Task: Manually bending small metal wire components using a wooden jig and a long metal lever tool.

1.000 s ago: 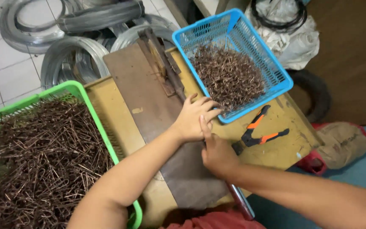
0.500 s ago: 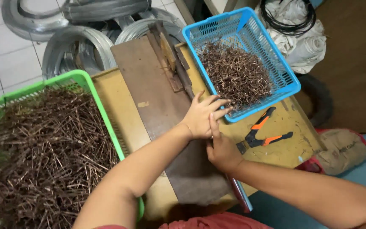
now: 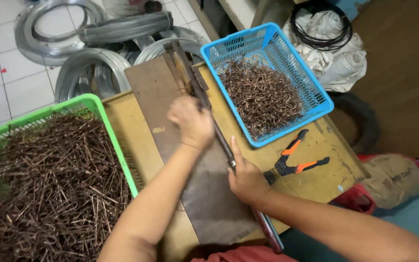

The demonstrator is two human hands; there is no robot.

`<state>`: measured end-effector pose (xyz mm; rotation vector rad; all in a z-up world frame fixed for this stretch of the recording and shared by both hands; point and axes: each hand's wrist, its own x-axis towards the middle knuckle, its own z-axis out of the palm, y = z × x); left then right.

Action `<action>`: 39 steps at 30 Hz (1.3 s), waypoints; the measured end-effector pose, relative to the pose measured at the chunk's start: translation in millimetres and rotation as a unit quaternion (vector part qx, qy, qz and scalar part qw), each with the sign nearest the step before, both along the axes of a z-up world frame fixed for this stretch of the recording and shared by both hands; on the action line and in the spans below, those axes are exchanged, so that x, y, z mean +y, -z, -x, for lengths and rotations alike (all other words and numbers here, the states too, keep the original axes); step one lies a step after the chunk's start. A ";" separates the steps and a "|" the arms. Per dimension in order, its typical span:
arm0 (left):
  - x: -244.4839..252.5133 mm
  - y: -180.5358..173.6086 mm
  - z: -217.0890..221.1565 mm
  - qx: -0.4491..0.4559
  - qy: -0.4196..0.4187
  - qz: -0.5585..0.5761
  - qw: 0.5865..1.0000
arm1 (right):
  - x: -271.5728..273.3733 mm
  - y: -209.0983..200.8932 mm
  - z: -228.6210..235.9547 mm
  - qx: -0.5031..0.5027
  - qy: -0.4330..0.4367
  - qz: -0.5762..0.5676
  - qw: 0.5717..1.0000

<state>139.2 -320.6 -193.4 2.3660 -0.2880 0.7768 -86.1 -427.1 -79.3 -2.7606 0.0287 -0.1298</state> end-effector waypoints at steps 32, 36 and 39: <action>89.8 -63.5 -62.9 0.255 0.077 -0.151 0.952 | -14.9 -204.0 -42.2 0.262 0.047 -0.428 0.864; 91.6 -69.1 -62.5 0.253 0.093 -0.160 0.950 | -10.3 -191.3 -40.2 0.276 0.028 -0.430 0.859; 96.6 -75.9 -59.1 0.323 0.174 -0.164 0.916 | -13.7 -174.3 -35.2 0.268 0.014 -0.430 0.862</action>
